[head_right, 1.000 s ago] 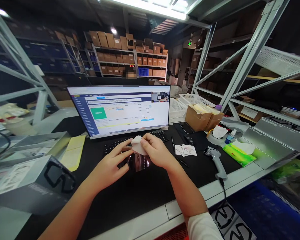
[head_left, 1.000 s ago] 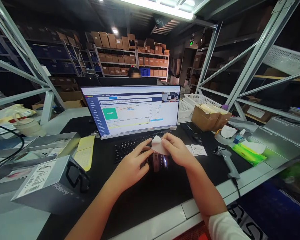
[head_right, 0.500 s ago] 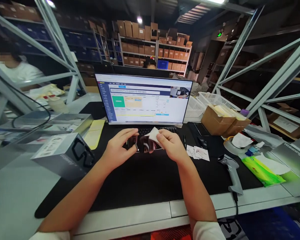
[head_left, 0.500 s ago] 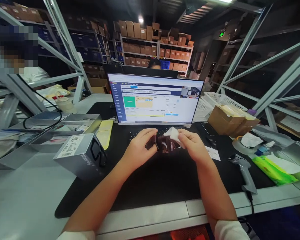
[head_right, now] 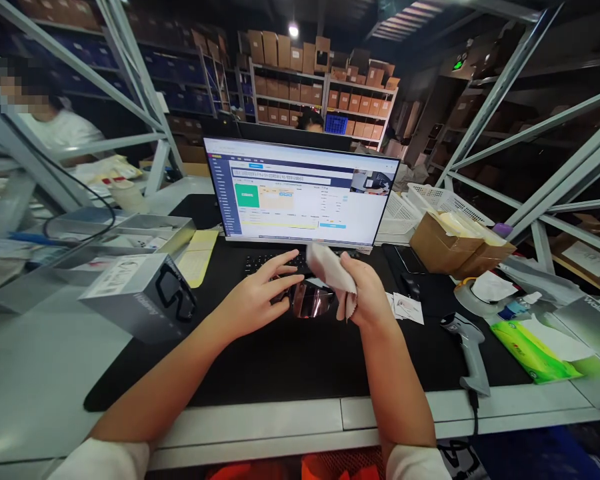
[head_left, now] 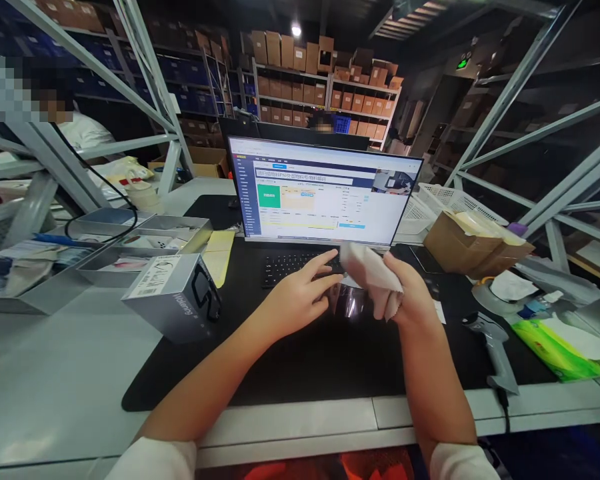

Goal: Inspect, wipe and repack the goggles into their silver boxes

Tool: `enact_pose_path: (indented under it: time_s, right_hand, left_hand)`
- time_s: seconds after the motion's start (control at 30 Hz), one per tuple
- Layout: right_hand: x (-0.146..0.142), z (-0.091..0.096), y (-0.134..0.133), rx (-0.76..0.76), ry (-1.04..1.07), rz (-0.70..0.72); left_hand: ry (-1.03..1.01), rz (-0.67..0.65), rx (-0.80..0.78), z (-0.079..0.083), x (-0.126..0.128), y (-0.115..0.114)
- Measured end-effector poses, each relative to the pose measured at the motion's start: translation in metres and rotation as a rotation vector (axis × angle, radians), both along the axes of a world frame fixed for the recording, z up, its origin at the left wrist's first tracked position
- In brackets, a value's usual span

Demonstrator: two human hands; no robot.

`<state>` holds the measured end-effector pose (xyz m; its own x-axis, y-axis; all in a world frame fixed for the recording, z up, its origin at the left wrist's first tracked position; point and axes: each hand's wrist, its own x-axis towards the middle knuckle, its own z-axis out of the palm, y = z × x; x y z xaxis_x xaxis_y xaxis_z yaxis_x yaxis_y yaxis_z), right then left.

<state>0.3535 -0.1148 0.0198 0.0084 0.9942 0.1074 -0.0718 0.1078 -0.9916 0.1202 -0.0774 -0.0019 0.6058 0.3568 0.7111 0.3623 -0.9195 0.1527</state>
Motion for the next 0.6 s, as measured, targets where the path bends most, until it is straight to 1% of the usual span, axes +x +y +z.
enact_pose_path:
  time_s: [0.07, 0.1, 0.17, 0.23, 0.3, 0.33, 0.4, 0.47, 0.5, 0.53, 0.6]
  right_hand:
    - [-0.002, 0.001, -0.003, -0.088, -0.066, 0.171]
    - [-0.004, 0.002, -0.004, -0.096, -0.08, 0.247]
    - [-0.009, 0.003, -0.005, -0.046, -0.066, 0.359]
    - [-0.012, 0.002, -0.004, 0.038, -0.004, 0.354]
    - [-0.014, 0.001, -0.001, 0.094, -0.016, 0.291]
    - [-0.014, 0.0, 0.0, 0.107, -0.087, 0.264]
    - [-0.014, 0.0, 0.002, 0.11, -0.347, 0.251]
    - [-0.015, 0.001, 0.001, 0.1, -0.629, 0.289]
    - [-0.016, 0.002, 0.001, 0.095, -0.722, 0.316]
    - [-0.017, 0.003, 0.0, 0.096, -0.771, 0.333]
    - [-0.019, 0.005, -0.002, 0.108, -0.771, 0.332]
  left_hand:
    - [0.006, 0.006, -0.019, 0.001, 0.0, -0.002]
    - [0.006, 0.009, -0.038, 0.002, 0.0, -0.002]
    - [-0.015, 0.018, -0.092, 0.003, 0.0, -0.002]
    - [-0.052, 0.031, -0.145, 0.002, -0.002, 0.0]
    - [-0.086, 0.035, -0.157, 0.001, -0.004, 0.001]
    - [-0.095, 0.03, -0.146, 0.001, -0.004, 0.002]
    - [-0.113, 0.005, -0.1, 0.0, -0.004, 0.002]
    - [-0.114, -0.028, -0.052, -0.001, -0.002, 0.0]
    - [-0.103, -0.049, -0.03, -0.001, 0.0, -0.001]
    - [-0.089, -0.065, -0.01, -0.001, 0.002, -0.002]
    - [-0.072, -0.05, 0.029, -0.002, 0.006, -0.002]
